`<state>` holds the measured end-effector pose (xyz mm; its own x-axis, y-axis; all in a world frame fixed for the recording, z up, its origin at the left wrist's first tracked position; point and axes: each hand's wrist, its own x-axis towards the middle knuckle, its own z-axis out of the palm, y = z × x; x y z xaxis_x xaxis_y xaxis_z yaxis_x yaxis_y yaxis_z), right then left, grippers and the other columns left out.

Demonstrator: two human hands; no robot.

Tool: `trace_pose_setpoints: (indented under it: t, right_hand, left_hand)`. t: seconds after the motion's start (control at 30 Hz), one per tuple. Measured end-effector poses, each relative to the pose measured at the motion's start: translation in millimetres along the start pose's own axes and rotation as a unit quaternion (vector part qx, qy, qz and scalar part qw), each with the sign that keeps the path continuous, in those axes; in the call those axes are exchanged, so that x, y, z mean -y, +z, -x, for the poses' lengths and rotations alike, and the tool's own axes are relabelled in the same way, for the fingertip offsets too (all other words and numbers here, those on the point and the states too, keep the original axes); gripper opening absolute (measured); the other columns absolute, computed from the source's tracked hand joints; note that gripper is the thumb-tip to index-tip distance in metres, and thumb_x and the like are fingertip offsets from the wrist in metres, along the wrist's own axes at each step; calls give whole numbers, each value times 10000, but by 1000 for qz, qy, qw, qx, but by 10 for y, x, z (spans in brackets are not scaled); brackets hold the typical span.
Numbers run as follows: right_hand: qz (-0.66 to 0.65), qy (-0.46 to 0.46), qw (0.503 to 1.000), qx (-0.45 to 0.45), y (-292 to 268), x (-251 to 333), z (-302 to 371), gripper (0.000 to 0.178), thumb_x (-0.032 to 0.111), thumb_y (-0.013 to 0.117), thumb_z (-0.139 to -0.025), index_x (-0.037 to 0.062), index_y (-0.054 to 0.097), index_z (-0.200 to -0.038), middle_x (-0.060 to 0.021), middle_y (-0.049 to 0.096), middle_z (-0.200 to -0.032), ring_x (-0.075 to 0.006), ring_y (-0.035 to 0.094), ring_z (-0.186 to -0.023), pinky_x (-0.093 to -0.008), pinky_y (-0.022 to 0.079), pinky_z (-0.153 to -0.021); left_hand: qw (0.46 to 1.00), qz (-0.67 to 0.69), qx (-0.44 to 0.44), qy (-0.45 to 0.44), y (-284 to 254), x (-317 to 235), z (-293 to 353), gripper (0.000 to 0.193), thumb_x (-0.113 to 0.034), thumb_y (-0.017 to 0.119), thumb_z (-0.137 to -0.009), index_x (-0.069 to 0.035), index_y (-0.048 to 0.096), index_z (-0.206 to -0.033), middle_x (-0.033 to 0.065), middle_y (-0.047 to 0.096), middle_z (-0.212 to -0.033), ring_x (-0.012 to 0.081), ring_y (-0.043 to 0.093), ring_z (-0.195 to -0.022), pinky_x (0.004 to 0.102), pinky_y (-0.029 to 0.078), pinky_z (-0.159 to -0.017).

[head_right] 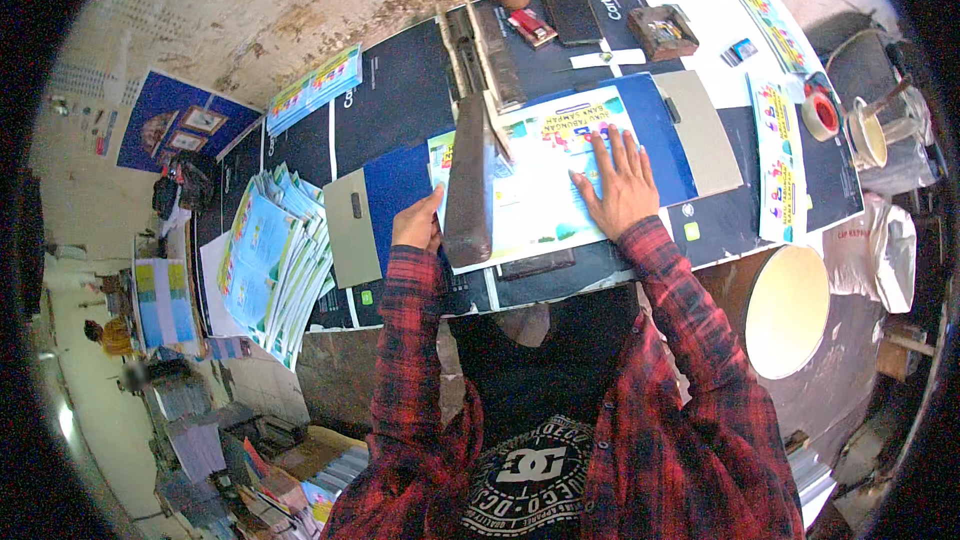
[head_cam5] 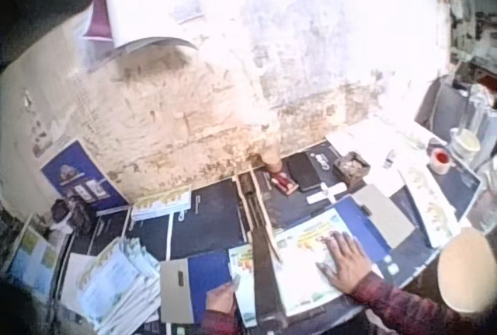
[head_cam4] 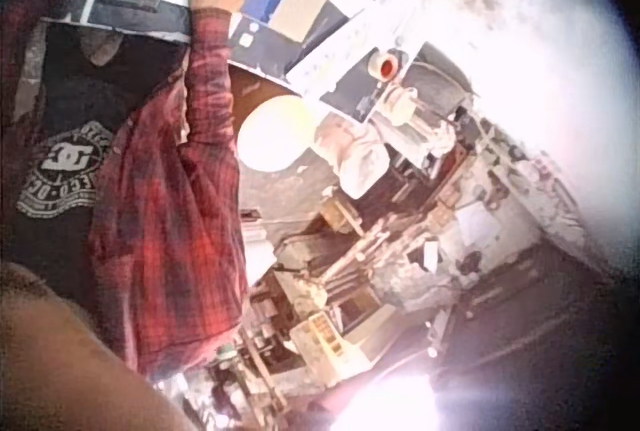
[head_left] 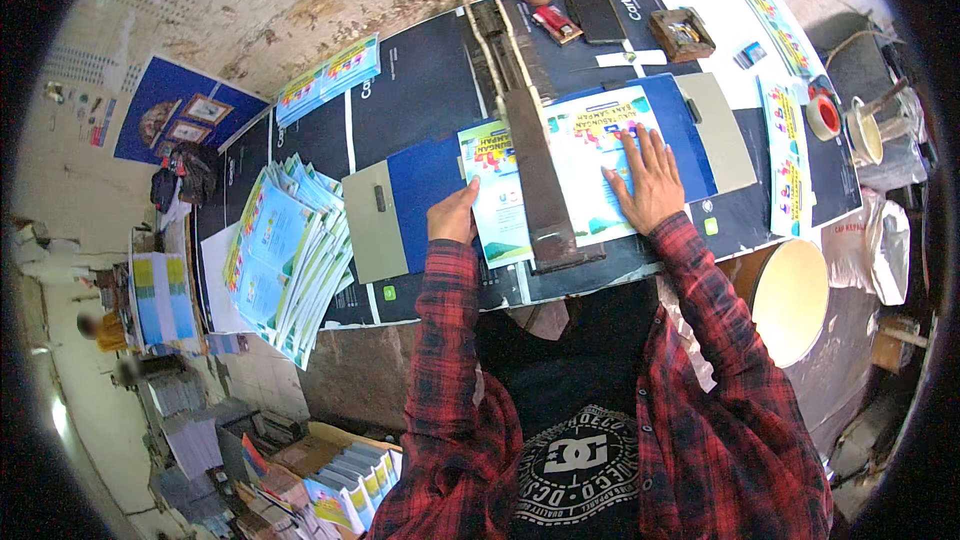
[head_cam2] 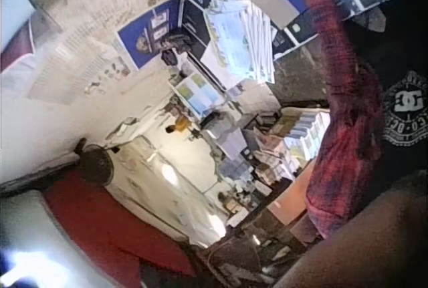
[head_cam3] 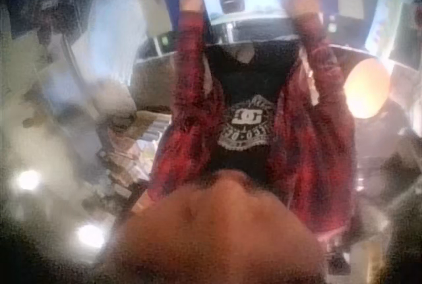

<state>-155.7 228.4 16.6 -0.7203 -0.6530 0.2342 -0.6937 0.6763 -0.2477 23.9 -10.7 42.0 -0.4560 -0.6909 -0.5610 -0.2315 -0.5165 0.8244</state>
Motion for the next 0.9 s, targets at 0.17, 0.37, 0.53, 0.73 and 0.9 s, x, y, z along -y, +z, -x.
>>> trace_pose_setpoints:
  t: [0.17, 0.37, 0.53, 0.73, 0.9]
  right_hand:
    - [-57, -38, 998, 12, 39, 343, 7, 714, 476, 530, -951, 44, 344, -1489, -216, 284, -1560, -390, 279, -1442, -521, 258, -1159]
    - [-78, -89, 993, 5, 180, 848, -5, 703, 501, 504, -946, 22, 403, -1450, -216, 329, -1535, -359, 293, -1438, -496, 234, -1171]
    - [-80, -89, 993, 9, 197, 837, -10, 690, 509, 497, -948, 22, 431, -1432, -214, 351, -1526, -337, 302, -1437, -488, 237, -1171]
    - [-82, -90, 992, 6, 182, 726, -28, 703, 514, 497, -949, 21, 415, -1443, -212, 350, -1526, -340, 307, -1433, -488, 243, -1168]
    - [-76, -91, 993, 9, 170, 738, -36, 716, 513, 507, -945, 21, 398, -1452, -206, 358, -1522, -340, 309, -1431, -488, 254, -1160]
  left_hand:
    - [1000, -6, -4, -15, -445, -34, -80, 368, -277, 674, -932, 2, 640, -1170, 62, 715, -938, 162, 690, -766, 311, 570, -694]
    - [998, -34, -32, -53, -1054, -134, -187, 253, -288, 675, -931, -62, 658, -1042, 37, 707, -873, 137, 669, -696, 282, 555, -641]
    - [997, -25, -54, -43, -910, -140, -167, 241, -318, 718, -900, -87, 674, -956, -25, 622, -725, 94, 556, -551, 251, 460, -510]
    - [993, -88, -75, -31, -792, -193, -107, 329, -230, 700, -920, 49, 659, -1090, 100, 715, -947, 176, 698, -773, 308, 581, -658]
    - [997, -44, -59, -36, -878, -86, -199, 311, -266, 722, -898, 6, 681, -1043, 58, 670, -867, 146, 622, -684, 284, 502, -588]
